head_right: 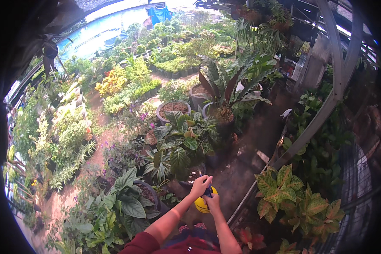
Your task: The person walks through a plant nursery holding a yellow spray bottle and sprays water onto various potted plants. The person moves along rows of plants, spraying leaves and soil in a systematic manner.
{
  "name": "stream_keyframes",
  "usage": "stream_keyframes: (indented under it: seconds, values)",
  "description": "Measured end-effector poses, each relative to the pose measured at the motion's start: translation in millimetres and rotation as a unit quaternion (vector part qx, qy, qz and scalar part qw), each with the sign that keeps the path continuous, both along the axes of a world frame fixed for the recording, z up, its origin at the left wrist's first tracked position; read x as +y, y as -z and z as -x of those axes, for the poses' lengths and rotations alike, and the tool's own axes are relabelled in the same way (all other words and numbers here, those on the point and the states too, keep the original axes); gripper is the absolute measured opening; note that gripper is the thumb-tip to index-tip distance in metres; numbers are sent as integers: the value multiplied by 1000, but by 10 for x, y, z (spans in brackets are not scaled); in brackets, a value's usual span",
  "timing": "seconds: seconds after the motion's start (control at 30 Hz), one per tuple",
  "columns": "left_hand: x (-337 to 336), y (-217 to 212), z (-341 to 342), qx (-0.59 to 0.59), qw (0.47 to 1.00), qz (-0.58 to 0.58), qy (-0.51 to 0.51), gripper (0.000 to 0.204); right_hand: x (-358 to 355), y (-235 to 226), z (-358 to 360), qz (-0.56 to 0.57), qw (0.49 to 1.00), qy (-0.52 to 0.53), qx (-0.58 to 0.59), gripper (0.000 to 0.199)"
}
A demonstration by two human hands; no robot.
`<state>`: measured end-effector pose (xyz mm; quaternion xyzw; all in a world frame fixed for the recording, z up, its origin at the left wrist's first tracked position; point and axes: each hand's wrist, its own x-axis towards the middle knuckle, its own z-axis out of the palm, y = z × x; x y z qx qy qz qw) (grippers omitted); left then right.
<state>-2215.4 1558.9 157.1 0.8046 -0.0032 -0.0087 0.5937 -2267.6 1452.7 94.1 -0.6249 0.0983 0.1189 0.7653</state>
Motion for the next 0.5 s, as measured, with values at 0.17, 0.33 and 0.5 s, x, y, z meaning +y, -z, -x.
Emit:
stream_keyframes:
  seconds: [0.17,0.33,0.5]
  values:
    - [-133,532,41,60,997,35,44,33,-166,385,110,49,995,5,83,11]
    - [-240,946,34,62,997,29,26,31,-287,672,119,56,991,-3,121,14]
    - [-230,1196,38,92,995,-7,22,32,-317,874,40,97,982,-21,158,18]
